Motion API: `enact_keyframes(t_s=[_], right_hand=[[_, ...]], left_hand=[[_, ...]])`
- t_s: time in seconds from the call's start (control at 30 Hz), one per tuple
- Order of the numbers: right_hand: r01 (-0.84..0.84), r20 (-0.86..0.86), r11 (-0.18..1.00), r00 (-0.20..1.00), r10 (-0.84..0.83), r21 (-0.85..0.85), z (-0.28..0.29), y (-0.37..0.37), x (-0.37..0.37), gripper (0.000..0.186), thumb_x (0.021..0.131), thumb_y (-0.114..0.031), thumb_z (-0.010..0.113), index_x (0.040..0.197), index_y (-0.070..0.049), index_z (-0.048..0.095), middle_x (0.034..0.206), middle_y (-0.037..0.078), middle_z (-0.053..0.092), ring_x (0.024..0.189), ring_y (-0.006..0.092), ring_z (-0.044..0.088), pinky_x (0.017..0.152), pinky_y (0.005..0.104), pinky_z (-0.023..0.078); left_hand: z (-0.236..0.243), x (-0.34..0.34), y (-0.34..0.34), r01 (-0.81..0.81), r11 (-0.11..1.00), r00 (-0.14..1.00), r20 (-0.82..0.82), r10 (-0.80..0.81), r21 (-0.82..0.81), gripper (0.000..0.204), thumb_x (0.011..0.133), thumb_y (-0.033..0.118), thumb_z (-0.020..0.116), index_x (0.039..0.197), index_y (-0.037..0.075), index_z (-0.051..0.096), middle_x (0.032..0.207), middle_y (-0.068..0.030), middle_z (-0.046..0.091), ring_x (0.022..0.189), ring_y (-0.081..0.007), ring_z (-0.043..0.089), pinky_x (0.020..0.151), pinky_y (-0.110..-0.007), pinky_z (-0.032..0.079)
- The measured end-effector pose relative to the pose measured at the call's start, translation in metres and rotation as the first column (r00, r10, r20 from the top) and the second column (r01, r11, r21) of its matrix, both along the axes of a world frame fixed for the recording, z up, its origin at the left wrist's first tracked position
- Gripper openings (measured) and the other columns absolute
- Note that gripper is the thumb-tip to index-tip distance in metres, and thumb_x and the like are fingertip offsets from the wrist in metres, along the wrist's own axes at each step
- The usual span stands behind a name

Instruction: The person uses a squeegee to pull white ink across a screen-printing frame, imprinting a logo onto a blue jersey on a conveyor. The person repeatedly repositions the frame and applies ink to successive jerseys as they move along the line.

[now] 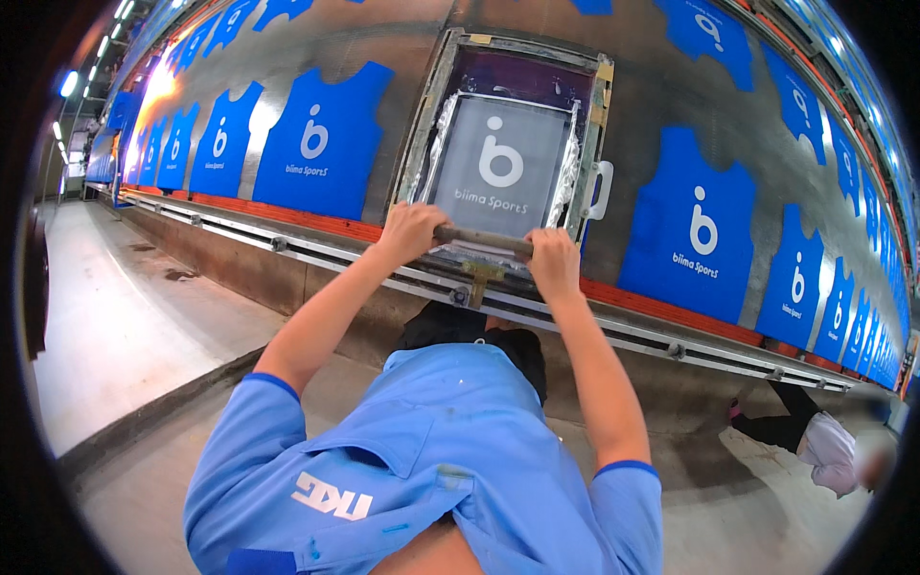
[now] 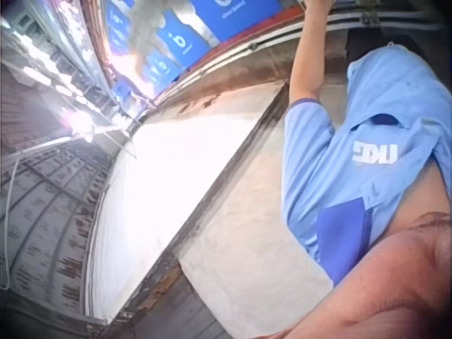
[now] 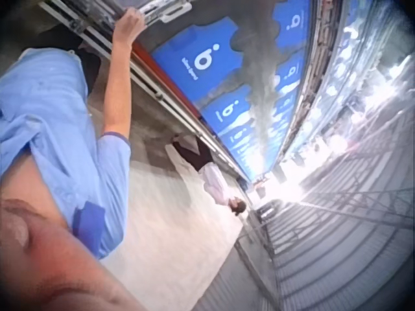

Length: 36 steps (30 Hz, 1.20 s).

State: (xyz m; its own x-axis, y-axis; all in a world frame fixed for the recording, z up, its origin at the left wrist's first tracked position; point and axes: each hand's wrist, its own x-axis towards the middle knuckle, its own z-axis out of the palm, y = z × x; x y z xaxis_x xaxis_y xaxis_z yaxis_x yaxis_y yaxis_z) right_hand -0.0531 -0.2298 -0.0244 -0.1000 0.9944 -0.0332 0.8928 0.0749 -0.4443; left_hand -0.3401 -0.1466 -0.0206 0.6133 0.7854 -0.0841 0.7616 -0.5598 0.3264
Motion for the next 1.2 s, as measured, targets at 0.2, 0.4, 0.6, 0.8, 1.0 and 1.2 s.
enact_keyframes(t_s=[0.2, 0.4, 0.6, 0.8, 1.0, 1.2], right_hand=[[-0.005, -0.027, 0.988, 1.000, 0.001, -0.152, 0.021, 0.050, 0.013, 0.048, 0.072, -0.042, 0.086, 0.094, -0.003, 0.069, 0.087, 0.015, 0.072, 0.089, 0.0360, 0.070, 0.078, 0.0462, 0.055], [-0.043, -0.034, 0.818, 0.999, 0.029, -0.574, -0.001, 0.090, 0.023, 0.080, 0.062, -0.067, 0.085, 0.101, 0.001, 0.072, 0.095, 0.022, 0.073, 0.092, 0.0380, 0.071, 0.083, 0.0450, 0.056], [-0.004, -0.286, 0.857, 0.944, -0.167, -0.515, -0.021, 0.105, 0.077, 0.073, 0.075, -0.063, 0.081, 0.112, -0.001, 0.072, 0.100, 0.015, 0.074, 0.092, 0.0293, 0.070, 0.083, 0.0364, 0.054], [0.718, -0.472, 0.694, 0.632, -0.615, 0.057, -0.070, 0.049, 0.125, 0.040, 0.090, -0.035, 0.077, 0.114, -0.004, 0.068, 0.087, 0.009, 0.070, 0.079, 0.0213, 0.066, 0.074, 0.0343, 0.053], [0.695, -0.327, 0.693, 0.620, -0.713, -0.194, -0.087, 0.011, 0.104, 0.033, 0.096, -0.027, 0.071, 0.123, -0.008, 0.066, 0.080, 0.006, 0.067, 0.076, 0.0169, 0.065, 0.071, 0.0326, 0.052], [0.680, -0.438, 0.681, 0.543, -0.716, -0.272, -0.098, 0.037, 0.092, 0.033, 0.094, -0.029, 0.070, 0.120, -0.009, 0.068, 0.085, 0.011, 0.069, 0.079, 0.0245, 0.066, 0.076, 0.0382, 0.051]], left_hand=[[0.008, 0.039, 0.036, -0.045, 0.999, 0.998, -0.039, 0.044, -0.015, 0.053, 0.073, 0.059, 0.081, 0.091, 0.011, 0.068, 0.080, -0.0087, 0.070, 0.085, -0.0309, 0.070, 0.080, -0.044, 0.049], [-0.018, 0.047, 0.079, 0.034, 0.941, 0.984, -0.153, -0.090, -0.338, 0.078, 0.056, 0.078, 0.081, 0.084, 0.006, 0.075, 0.078, -0.0151, 0.072, 0.080, -0.0362, 0.071, 0.072, -0.048, 0.054], [-0.040, 0.084, 0.121, 0.068, 0.826, 0.993, -0.043, -0.111, -0.559, 0.075, 0.059, 0.074, 0.084, 0.086, 0.004, 0.077, 0.076, -0.0161, 0.071, 0.079, -0.0369, 0.070, 0.072, -0.047, 0.053], [-0.029, 0.105, 0.178, -0.012, 0.999, 0.999, 0.045, 0.014, -0.043, 0.067, 0.060, 0.071, 0.082, 0.074, 0.006, 0.068, 0.073, -0.0112, 0.069, 0.078, -0.0329, 0.070, 0.071, -0.045, 0.052], [-0.030, 0.114, 0.205, 0.009, 0.996, 0.999, 0.048, -0.005, -0.085, 0.058, 0.064, 0.061, 0.084, 0.076, 0.008, 0.064, 0.076, -0.0099, 0.069, 0.082, -0.0316, 0.069, 0.072, -0.045, 0.049], [-0.054, 0.112, 0.218, 0.080, 0.982, 0.997, 0.013, -0.079, -0.174, 0.044, 0.069, 0.042, 0.086, 0.105, 0.018, 0.077, 0.095, -0.0090, 0.075, 0.097, -0.0314, 0.070, 0.085, -0.046, 0.052]])
